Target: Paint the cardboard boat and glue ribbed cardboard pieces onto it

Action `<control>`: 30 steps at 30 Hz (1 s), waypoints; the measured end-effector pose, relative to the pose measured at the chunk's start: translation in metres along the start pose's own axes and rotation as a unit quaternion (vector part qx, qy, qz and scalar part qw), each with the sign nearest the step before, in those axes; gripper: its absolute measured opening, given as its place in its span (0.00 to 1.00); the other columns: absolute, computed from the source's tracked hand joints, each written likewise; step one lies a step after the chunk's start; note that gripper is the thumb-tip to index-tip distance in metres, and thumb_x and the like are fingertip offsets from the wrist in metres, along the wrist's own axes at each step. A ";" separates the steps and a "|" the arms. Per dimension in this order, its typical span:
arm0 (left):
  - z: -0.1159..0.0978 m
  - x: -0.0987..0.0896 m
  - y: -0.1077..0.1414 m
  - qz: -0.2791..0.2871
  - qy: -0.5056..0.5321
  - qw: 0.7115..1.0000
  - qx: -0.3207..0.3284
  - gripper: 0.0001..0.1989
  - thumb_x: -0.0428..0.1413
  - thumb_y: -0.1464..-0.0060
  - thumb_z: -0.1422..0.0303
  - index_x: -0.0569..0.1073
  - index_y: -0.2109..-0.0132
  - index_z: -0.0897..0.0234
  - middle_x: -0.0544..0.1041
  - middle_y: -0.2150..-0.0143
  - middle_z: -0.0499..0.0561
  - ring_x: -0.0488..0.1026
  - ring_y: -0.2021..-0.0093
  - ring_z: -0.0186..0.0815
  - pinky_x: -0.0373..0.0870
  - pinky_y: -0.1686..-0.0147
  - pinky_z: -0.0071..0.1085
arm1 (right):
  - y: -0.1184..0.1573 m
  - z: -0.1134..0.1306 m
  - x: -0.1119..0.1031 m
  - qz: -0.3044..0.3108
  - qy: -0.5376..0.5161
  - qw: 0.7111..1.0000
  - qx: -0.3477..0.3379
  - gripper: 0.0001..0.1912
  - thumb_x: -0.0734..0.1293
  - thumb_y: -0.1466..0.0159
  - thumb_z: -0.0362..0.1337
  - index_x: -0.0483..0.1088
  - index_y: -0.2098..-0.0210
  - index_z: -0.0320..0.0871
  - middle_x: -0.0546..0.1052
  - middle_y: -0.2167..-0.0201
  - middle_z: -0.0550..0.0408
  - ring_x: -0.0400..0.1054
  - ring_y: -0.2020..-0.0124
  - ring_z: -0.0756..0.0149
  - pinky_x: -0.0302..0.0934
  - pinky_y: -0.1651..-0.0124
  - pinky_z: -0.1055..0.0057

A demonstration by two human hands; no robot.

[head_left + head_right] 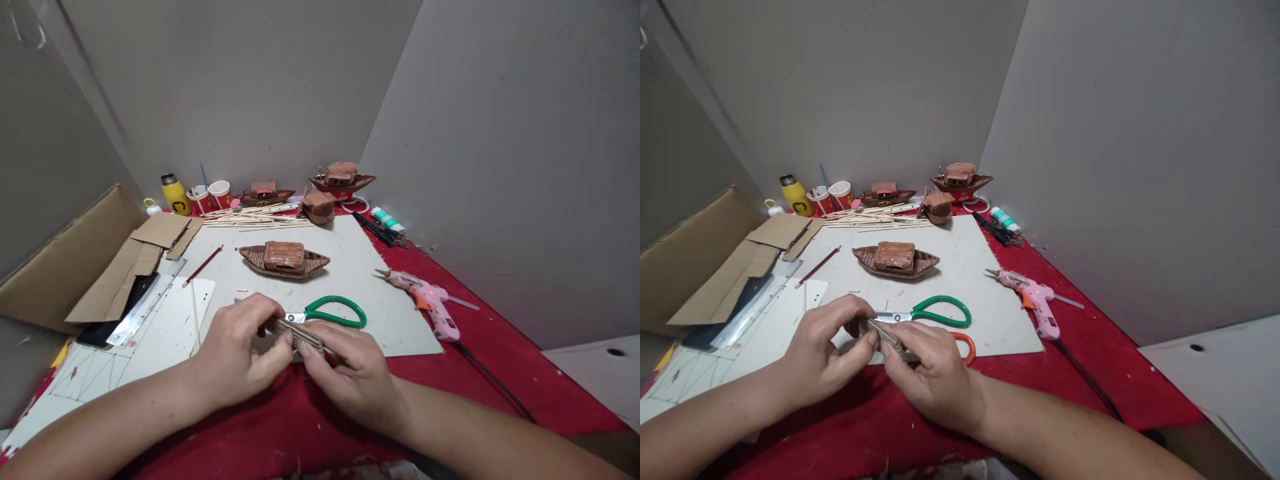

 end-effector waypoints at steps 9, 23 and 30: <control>-0.001 0.003 -0.001 -0.022 -0.053 0.998 0.037 0.04 0.51 0.49 0.76 0.65 0.67 0.63 0.66 0.74 0.46 0.63 0.74 0.32 0.60 0.71 0.29 | 0.003 0.005 0.005 0.009 0.030 0.999 -0.036 0.13 0.61 0.37 0.25 0.71 0.56 0.44 0.80 0.68 0.50 0.75 0.68 0.64 0.71 0.63 0.68; -0.004 0.001 0.007 -0.044 -0.042 0.995 0.076 0.15 0.52 0.47 0.77 0.64 0.52 0.65 0.72 0.61 0.54 0.69 0.65 0.36 0.68 0.64 0.31 | 0.004 -0.001 0.001 -0.029 0.029 0.998 0.039 0.09 0.63 0.37 0.29 0.73 0.61 0.44 0.80 0.71 0.53 0.75 0.72 0.65 0.70 0.68 0.71; -0.004 -0.006 0.013 -0.062 -0.022 0.997 0.047 0.06 0.56 0.45 0.74 0.65 0.67 0.63 0.68 0.74 0.45 0.66 0.74 0.29 0.64 0.72 0.26 | 0.003 -0.005 -0.002 -0.057 -0.002 0.997 0.060 0.09 0.64 0.36 0.28 0.75 0.61 0.43 0.81 0.69 0.54 0.76 0.71 0.67 0.71 0.65 0.74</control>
Point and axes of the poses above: each hand's wrist, its own y-axis away from the middle knuckle, its own x-axis out of the palm, z = x × y, the point moved 5 cm from there along -y, towards the middle knuckle
